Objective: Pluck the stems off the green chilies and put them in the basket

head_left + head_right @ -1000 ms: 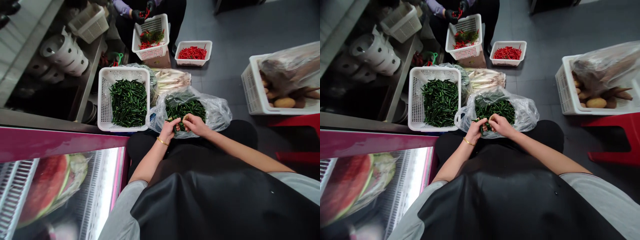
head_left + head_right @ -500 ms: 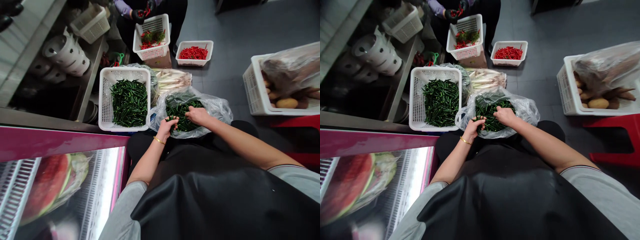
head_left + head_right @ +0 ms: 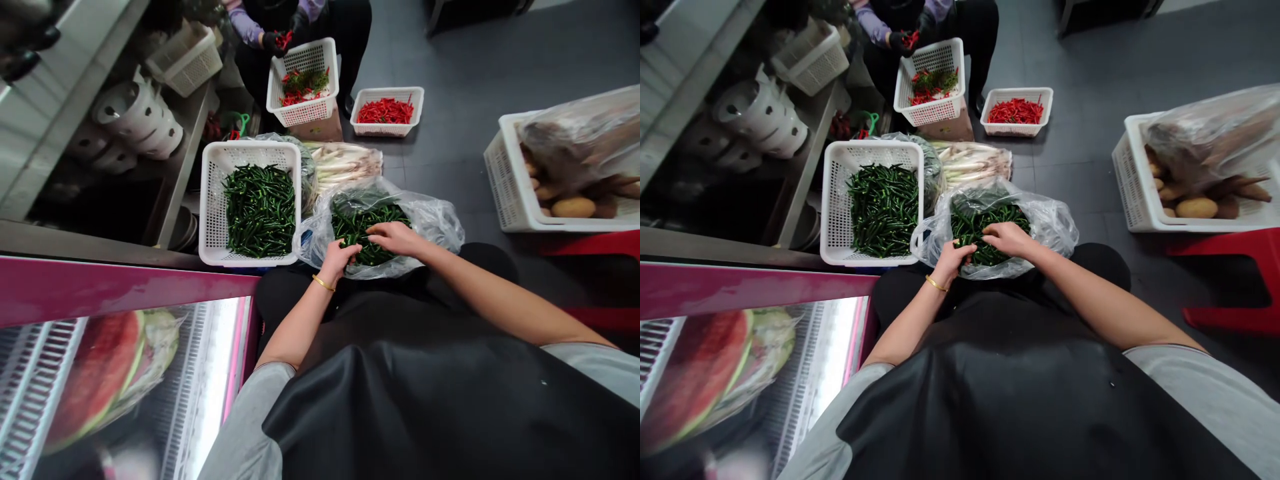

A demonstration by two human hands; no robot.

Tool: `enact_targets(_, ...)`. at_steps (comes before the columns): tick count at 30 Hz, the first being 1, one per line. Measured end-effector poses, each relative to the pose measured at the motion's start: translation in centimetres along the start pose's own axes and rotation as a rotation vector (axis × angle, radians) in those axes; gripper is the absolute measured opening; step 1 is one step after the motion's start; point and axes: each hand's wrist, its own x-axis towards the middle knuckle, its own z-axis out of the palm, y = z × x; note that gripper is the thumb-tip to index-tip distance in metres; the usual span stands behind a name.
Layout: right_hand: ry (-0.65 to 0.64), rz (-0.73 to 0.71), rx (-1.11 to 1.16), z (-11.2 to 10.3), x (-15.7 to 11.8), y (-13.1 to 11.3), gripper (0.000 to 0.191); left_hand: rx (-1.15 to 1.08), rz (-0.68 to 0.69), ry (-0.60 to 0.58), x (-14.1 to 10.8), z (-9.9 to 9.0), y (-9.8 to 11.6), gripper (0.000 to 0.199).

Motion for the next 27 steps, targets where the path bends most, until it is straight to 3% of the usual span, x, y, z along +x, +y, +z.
enact_targets(3,-0.003,-0.044,0.362,-1.0,1.1,-0.8,0.033,0.105,0.054,-0.082,-0.6,-0.5,1.3,0.020)
enact_targets(6,0.043,-0.070,0.446,-1.1,1.3,-2.3,0.035,0.041,0.002,-0.210,-0.7,-0.9,2.7,0.020)
enact_targets(8,0.145,-0.110,0.319,-1.0,1.2,-3.1,0.037,-0.058,-0.095,-0.247,-0.6,-1.0,3.4,0.020)
enact_targets(10,0.281,-0.129,0.056,-0.9,1.3,-3.5,0.041,-0.166,-0.191,-0.182,-0.6,-0.9,3.7,0.020)
enact_targets(12,0.327,-0.087,-0.216,-0.7,1.4,-3.2,0.044,-0.233,-0.201,-0.085,-0.7,-0.9,3.8,0.022)
enact_targets(14,0.249,-0.018,-0.397,-0.1,1.5,-2.4,0.045,-0.257,-0.128,-0.030,-0.8,-1.1,3.8,0.021)
enact_targets(18,-0.057,-0.015,-0.505,2.2,1.9,-1.1,0.038,-0.267,-0.067,-0.024,-0.9,-2.6,3.7,0.020)
enact_targets(21,-0.120,0.020,-0.433,2.5,2.6,-0.8,0.028,-0.221,-0.065,-0.048,-0.7,-3.2,3.2,0.022)
enact_targets(27,0.041,0.006,0.107,-1.6,3.5,-1.5,0.023,-0.184,-0.008,-0.027,0.9,-1.1,1.6,0.026)
